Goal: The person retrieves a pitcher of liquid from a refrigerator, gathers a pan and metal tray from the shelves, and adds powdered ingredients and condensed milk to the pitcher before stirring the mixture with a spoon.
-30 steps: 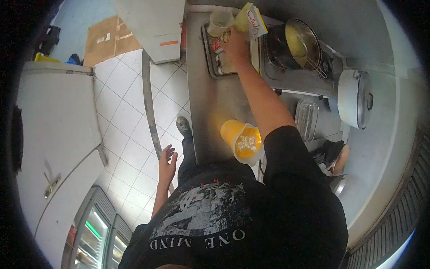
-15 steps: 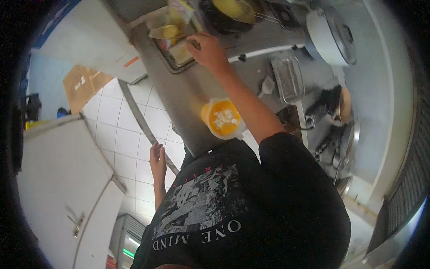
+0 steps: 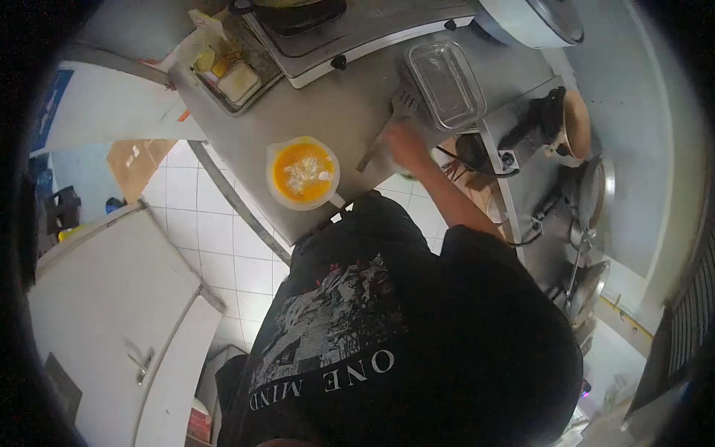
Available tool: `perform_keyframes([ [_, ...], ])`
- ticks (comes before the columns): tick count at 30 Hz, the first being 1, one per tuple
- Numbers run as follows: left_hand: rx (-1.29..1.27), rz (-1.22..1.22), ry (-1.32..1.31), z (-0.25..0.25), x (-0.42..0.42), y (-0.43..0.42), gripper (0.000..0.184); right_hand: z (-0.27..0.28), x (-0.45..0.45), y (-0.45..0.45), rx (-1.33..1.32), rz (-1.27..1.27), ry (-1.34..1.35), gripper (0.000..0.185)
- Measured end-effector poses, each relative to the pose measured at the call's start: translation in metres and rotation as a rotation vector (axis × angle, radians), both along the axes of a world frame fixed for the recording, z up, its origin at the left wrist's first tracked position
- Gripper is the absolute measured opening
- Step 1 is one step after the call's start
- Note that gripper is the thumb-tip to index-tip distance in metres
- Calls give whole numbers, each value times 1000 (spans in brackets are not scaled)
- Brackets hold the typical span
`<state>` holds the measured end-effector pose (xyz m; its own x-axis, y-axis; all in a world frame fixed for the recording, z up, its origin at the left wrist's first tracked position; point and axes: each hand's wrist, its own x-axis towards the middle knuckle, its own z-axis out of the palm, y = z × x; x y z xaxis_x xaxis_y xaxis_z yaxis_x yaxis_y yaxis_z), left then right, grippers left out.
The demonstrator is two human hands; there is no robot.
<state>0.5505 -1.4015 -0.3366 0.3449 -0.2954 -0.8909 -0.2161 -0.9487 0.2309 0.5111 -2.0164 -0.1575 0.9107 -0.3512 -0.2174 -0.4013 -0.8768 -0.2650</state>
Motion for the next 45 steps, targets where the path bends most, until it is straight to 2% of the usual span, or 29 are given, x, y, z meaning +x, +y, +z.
perform_keyframes([
  [2, -87, 222, -208, 6, -5, -4, 54, -22, 2, 8, -7, 246, 9, 45],
  [3, -117, 429, -375, 8, -3, 1, 56, -40, -1, 10, -20, 334, -36, 43],
  [4, -157, 757, -551, 21, 1, 0, 66, -49, -3, 11, -33, 422, -84, 41],
  [5, 37, 1111, -620, 32, 5, 1, 69, -57, -4, 3, -48, 481, -29, 37],
  [6, 11, 1630, -420, 43, 10, 3, 64, -60, 1, -10, -64, 555, 24, 35],
  [7, -269, 1843, -194, 67, -6, -6, 58, -66, 12, -12, -54, 680, 47, 32],
  [9, -297, 1481, -41, 83, -32, -34, 59, -55, 22, -26, 144, 728, 4, 33],
  [10, -178, 1395, 0, 93, -43, -62, 62, -50, 22, -33, 235, 745, -6, 33],
  [11, -106, 1435, 46, 83, -62, -76, 64, -46, 20, -38, 251, 732, -155, 33],
  [13, -128, 1678, 54, 27, -104, -86, 58, -35, 24, -48, 277, 693, -454, 33],
  [16, -590, 2290, 210, 15, -116, -115, 56, 46, 23, -53, 631, 356, -653, 26],
  [17, -723, 2343, 205, 27, -105, -124, 56, 45, 19, -64, 635, 326, -840, 32],
  [18, -811, 2300, 151, 43, -88, -129, 55, 44, 18, -75, 638, 294, -1027, 42],
  [20, -886, 2025, -120, 86, -45, -141, 53, 104, 21, -72, 1218, 69, -1090, 54],
  [22, -860, 1672, -381, 156, 6, -165, 57, 177, 31, -51, 1196, -122, -1154, 65],
  [24, -916, 1153, -470, 199, 51, -189, 50, 225, 35, -28, 1267, -222, -1232, 70],
  [26, -1006, 930, -283, 231, 75, -224, 51, 249, 50, -13, 1484, 39, -1379, 80],
  [27, -956, 871, -309, 240, 80, -247, 54, 256, 56, -3, 1588, 178, -1446, 85],
  [28, -906, 813, -333, 245, 82, -267, 58, 256, 64, 10, 1547, 158, -1452, 83],
  [30, -847, 725, -381, 246, 84, -291, 62, 248, 85, 41, 1460, 116, -1465, 81],
  [32, -848, 633, -447, 241, 90, -294, 65, 226, 101, 72, 1559, 5, -1397, 78],
  [34, -902, 544, -533, 230, 94, -289, 66, 197, 109, 90, 1602, 61, -1355, 75],
  [37, -844, 471, -414, 246, 115, -282, 62, 160, 115, 98, 1364, 264, -1261, 66],
  [40, -886, 440, -352, 256, 130, -280, 54, 131, 127, 104, 1342, 73, -1053, 50],
  [43, -1163, 593, -429, 228, 125, -287, 48, 100, 139, 110, 1500, -111, -848, 34],
  [45, -1233, 731, -405, 212, 120, -297, 48, 93, 140, 112, 1454, -190, -799, 31],
])
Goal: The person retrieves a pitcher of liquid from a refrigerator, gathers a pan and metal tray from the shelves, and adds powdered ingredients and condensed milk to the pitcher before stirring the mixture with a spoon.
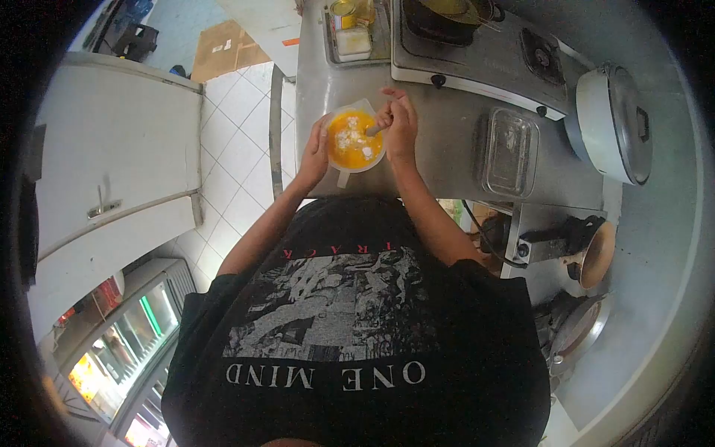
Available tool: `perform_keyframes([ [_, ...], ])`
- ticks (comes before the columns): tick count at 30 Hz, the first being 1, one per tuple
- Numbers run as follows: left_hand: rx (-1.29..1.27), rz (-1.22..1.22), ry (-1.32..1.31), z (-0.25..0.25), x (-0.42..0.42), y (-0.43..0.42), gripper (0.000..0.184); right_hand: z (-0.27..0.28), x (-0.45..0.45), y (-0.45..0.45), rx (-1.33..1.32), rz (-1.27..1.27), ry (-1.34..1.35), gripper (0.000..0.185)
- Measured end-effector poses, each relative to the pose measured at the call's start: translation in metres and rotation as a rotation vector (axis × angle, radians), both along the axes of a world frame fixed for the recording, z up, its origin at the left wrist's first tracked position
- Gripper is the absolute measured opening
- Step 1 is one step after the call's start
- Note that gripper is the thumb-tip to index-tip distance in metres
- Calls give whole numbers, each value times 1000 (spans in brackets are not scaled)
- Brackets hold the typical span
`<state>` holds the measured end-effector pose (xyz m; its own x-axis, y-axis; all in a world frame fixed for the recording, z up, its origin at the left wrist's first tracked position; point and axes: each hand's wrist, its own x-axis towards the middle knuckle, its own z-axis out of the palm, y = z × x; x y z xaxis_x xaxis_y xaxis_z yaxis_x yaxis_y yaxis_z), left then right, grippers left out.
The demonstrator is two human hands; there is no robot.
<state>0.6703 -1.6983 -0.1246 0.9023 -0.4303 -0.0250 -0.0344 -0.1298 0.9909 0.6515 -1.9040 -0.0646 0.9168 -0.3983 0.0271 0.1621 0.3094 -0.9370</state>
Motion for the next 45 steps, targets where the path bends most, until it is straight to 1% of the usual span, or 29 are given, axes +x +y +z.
perform_keyframes([
  [2, -80, 67, 52, -12, -2, -7, 50, 2, 3, -3, -43, 16, 79, 29],
  [4, -126, 107, 107, -15, -6, -10, 52, 28, 4, -9, -106, 72, 156, 28],
  [7, -185, 98, 140, -14, -6, -12, 52, 30, 1, -13, -20, -187, -134, 26],
  [10, -203, 106, 155, -11, -7, -12, 53, 16, -7, 12, -366, 39, 259, 25],
  [11, -202, 105, 162, -10, -7, -14, 53, 19, -6, 3, -345, -4, 236, 25],
  [12, -202, 108, 167, -11, -6, -13, 53, 45, 2, -4, -325, -44, 210, 25],
  [13, -199, 108, 175, -11, -7, -12, 52, 59, 5, -7, -302, -86, 187, 26],
  [14, -192, 112, 160, -11, -7, -13, 52, 48, 4, -6, -285, -166, 163, 26],
  [15, -184, 120, 144, -11, -6, -14, 52, 24, 2, -2, -266, -242, 137, 26],
  [16, -173, 128, 130, -12, -7, -13, 52, 15, 1, 2, -245, -318, 114, 26],
  [17, -178, 109, 139, -14, -9, -11, 52, 10, -1, -3, -219, -139, 181, 26],
  [19, -201, 80, 149, -18, -5, -12, 53, 21, 3, -18, -175, 228, 302, 26],
  [22, -186, 84, 101, -14, -5, -12, 53, 46, 9, -31, -213, -242, -33, 25],
  [23, -176, 92, 109, -12, -4, -13, 53, 30, 8, -27, -281, -137, 59, 24],
  [24, -158, 93, 122, -8, -6, -11, 53, -2, 0, -15, -342, -37, 157, 24],
  [25, -141, 90, 136, -7, -7, -11, 53, -4, -5, -4, -403, 59, 256, 24],
  [26, -142, 88, 131, -7, -5, -13, 53, 0, -2, -15, -326, 51, 238, 23],
  [27, -142, 89, 131, -9, -5, -12, 54, 35, 5, -22, -249, 47, 224, 23],
  [28, -139, 88, 134, -11, -7, -10, 54, 54, 6, -26, -168, 41, 214, 22],
  [31, -98, 94, 120, -12, -6, -10, 56, 19, 3, -2, -234, -317, 204, 21],
  [34, -147, 68, 117, -4, -7, -10, 59, 15, 3, -22, -230, 293, 371, 19],
  [37, -96, 58, 75, 0, -6, -10, 59, 41, 14, -52, -145, -114, -66, 17],
  [38, -97, 67, 83, 0, -6, -12, 59, 23, 11, -44, -216, -47, 50, 16],
  [39, -93, 73, 91, -2, -6, -11, 59, -10, 4, -25, -281, 18, 167, 15],
  [40, -86, 71, 101, -4, -7, -9, 58, -12, -2, -8, -343, 76, 288, 15],
  [41, -90, 54, 99, -6, -5, -10, 58, -7, -1, -17, -272, 90, 271, 14],
  [42, -95, 43, 98, -8, -3, -8, 58, 35, 7, -24, -202, 110, 254, 14],
  [43, -97, 27, 101, -9, -4, -6, 58, 58, 8, -26, -128, 125, 242, 13],
  [45, -117, 40, 110, -6, -5, -9, 59, 40, 3, -15, -183, -119, 203, 13],
])
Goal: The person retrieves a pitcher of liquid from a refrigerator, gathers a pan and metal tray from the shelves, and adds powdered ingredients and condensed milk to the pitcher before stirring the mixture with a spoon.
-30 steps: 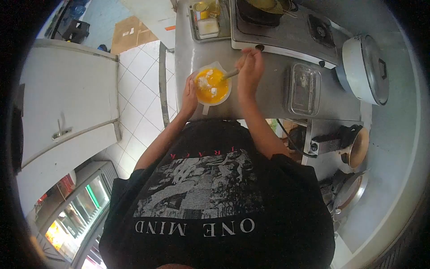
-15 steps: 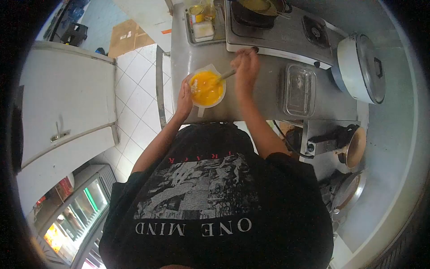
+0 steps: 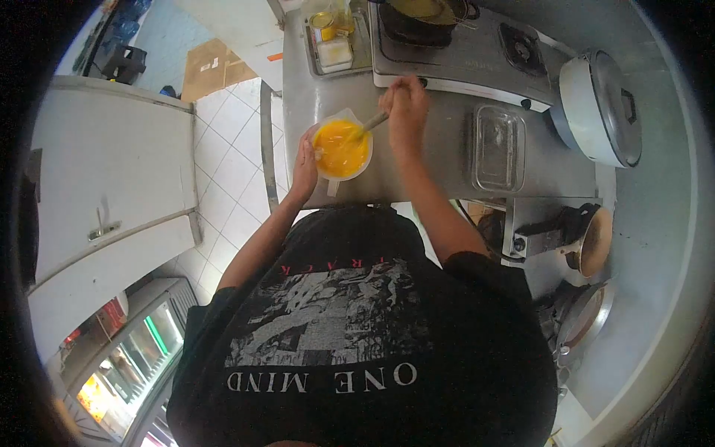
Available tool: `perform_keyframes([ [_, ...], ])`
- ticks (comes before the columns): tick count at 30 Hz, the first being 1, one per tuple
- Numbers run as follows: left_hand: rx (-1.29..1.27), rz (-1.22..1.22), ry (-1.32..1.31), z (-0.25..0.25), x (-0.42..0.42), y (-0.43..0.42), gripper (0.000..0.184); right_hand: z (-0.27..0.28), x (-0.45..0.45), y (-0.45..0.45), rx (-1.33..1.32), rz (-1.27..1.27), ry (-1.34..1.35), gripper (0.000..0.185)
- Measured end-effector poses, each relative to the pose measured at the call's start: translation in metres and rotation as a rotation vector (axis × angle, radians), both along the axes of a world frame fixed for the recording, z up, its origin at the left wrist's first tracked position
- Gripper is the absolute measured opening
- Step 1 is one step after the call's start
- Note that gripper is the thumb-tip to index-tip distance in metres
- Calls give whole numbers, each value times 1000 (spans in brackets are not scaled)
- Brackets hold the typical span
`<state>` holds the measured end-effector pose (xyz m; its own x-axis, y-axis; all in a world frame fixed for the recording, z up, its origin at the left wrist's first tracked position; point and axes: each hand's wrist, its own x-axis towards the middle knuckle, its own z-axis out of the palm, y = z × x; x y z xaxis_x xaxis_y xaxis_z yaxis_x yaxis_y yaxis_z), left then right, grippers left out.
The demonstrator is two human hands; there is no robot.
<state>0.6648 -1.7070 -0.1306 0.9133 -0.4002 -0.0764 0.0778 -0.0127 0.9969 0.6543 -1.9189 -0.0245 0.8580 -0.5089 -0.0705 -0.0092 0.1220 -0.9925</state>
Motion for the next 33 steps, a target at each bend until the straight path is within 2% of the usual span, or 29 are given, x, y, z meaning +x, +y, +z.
perform_keyframes([
  [1, -10, 12, 2, 2, 0, -1, 60, -7, 0, 4, -40, -111, -31, 13],
  [4, 1, -10, -9, 6, 1, 0, 61, -8, 0, -8, 66, 494, 165, 13],
  [7, 24, -6, -25, 5, 1, 1, 62, 30, 12, -28, 92, -12, -162, 14],
  [8, 31, 6, -24, 4, 0, 0, 63, 2, 10, -24, -68, 15, -113, 14],
  [9, 42, 10, -20, 6, -3, 1, 63, -51, 1, -11, -224, 36, -62, 15],
  [11, 57, -5, -47, 8, 2, 0, 64, -53, 1, -8, -214, 94, 17, 16],
  [12, 63, -18, -64, 7, 2, 2, 64, -4, 2, -9, -45, 141, 55, 17],
  [13, 71, -32, -80, 7, 2, 3, 64, 22, 3, -10, 125, 186, 93, 18],
  [16, 50, -22, -57, 10, 1, 2, 64, -13, 8, -10, 80, -178, -165, 17],
  [19, 23, -11, -13, 7, 1, 1, 64, -14, -1, -4, 35, 340, 188, 15],
  [22, 77, -25, -31, 18, -1, 1, 64, 25, 16, -31, 59, 56, -194, 13],
  [24, 32, -17, -19, 5, 2, 0, 65, -27, 8, -8, 34, 11, -14, 12],
  [25, 16, -20, -9, 3, 1, 2, 65, -33, 1, 8, 29, -18, 81, 12],
  [26, 26, -27, -14, 2, 2, 3, 65, -31, -1, -1, 62, 103, 92, 12],
  [28, 37, -28, -19, 7, 1, 3, 65, 14, 1, -19, 120, 356, 121, 11],
  [31, 23, -33, -59, -2, 4, 2, 66, -6, 10, -27, 100, -161, -320, 11],
  [33, 20, -24, -53, -5, 3, 4, 65, -23, -8, -2, -79, 158, -83, 11],
])
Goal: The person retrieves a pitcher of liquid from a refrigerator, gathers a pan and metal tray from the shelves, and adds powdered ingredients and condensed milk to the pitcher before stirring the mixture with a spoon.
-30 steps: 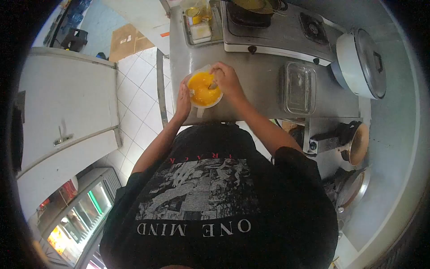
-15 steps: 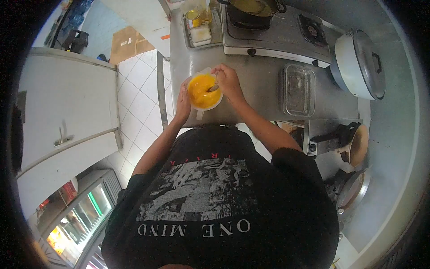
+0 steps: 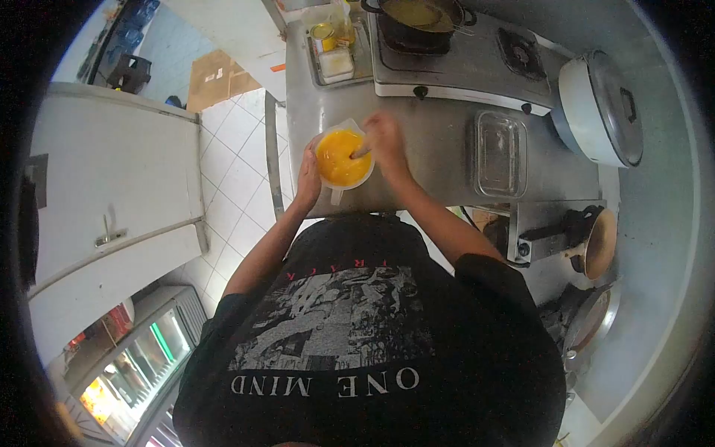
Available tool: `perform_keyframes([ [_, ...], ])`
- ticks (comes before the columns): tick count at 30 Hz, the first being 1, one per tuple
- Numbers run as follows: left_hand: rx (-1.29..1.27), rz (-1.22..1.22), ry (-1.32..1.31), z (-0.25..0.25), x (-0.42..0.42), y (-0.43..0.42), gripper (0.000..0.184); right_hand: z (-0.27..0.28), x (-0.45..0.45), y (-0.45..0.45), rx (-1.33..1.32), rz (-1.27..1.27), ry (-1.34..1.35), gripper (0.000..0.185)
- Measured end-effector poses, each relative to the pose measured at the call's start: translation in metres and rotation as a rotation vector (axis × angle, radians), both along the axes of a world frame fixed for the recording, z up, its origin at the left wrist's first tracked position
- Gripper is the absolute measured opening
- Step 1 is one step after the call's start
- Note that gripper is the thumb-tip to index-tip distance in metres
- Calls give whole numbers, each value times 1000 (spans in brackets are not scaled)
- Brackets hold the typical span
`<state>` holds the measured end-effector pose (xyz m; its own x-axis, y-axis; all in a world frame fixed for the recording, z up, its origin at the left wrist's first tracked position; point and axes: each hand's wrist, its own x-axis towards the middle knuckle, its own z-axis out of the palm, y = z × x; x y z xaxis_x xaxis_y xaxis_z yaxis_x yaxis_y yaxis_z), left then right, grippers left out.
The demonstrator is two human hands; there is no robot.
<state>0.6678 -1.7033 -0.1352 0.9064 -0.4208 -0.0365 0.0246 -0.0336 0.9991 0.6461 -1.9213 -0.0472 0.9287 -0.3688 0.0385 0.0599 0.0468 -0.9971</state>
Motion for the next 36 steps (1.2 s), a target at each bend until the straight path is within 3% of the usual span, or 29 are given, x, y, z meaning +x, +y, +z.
perform_keyframes([
  [1, -7, 5, 4, 0, 0, -2, 65, -2, -5, 6, -110, 150, 120, 12],
  [4, 34, -1, -12, 7, -1, -2, 65, 39, 5, -17, 153, 17, -75, 14],
  [7, -16, 6, 32, 3, -1, -3, 64, -10, -2, 11, 60, -295, -16, 14],
  [10, -7, -8, 43, 3, -1, -1, 62, 8, 2, -6, 66, 257, 248, 14],
  [13, 1, 16, -22, 2, 2, -3, 60, 57, 9, -23, -40, -239, -147, 17],
  [16, 5, 24, -9, 3, -1, -3, 59, -46, -1, 12, -159, -170, 35, 18],
  [19, 7, 13, -1, 6, 0, -2, 59, 22, 10, 1, -32, 37, 94, 20],
  [22, 21, -3, 20, 2, -1, -2, 63, 27, 14, 1, 139, -574, -286, 24],
  [25, -43, -28, 45, 1, 1, -2, 64, 8, 0, 13, -177, 55, 170, 27],
  [28, 24, -13, 11, 8, -1, -2, 64, 53, 7, -16, 36, -114, -91, 27],
  [31, -13, 1, -4, 1, 0, -3, 63, -14, 6, 9, 119, -582, -176, 26],
  [34, -26, -3, 3, 10, -1, -4, 61, 2, 1, -2, 87, 57, 198, 27],
  [36, -18, 2, 12, 11, -5, -4, 61, 44, 0, -20, 47, -149, -66, 27],
])
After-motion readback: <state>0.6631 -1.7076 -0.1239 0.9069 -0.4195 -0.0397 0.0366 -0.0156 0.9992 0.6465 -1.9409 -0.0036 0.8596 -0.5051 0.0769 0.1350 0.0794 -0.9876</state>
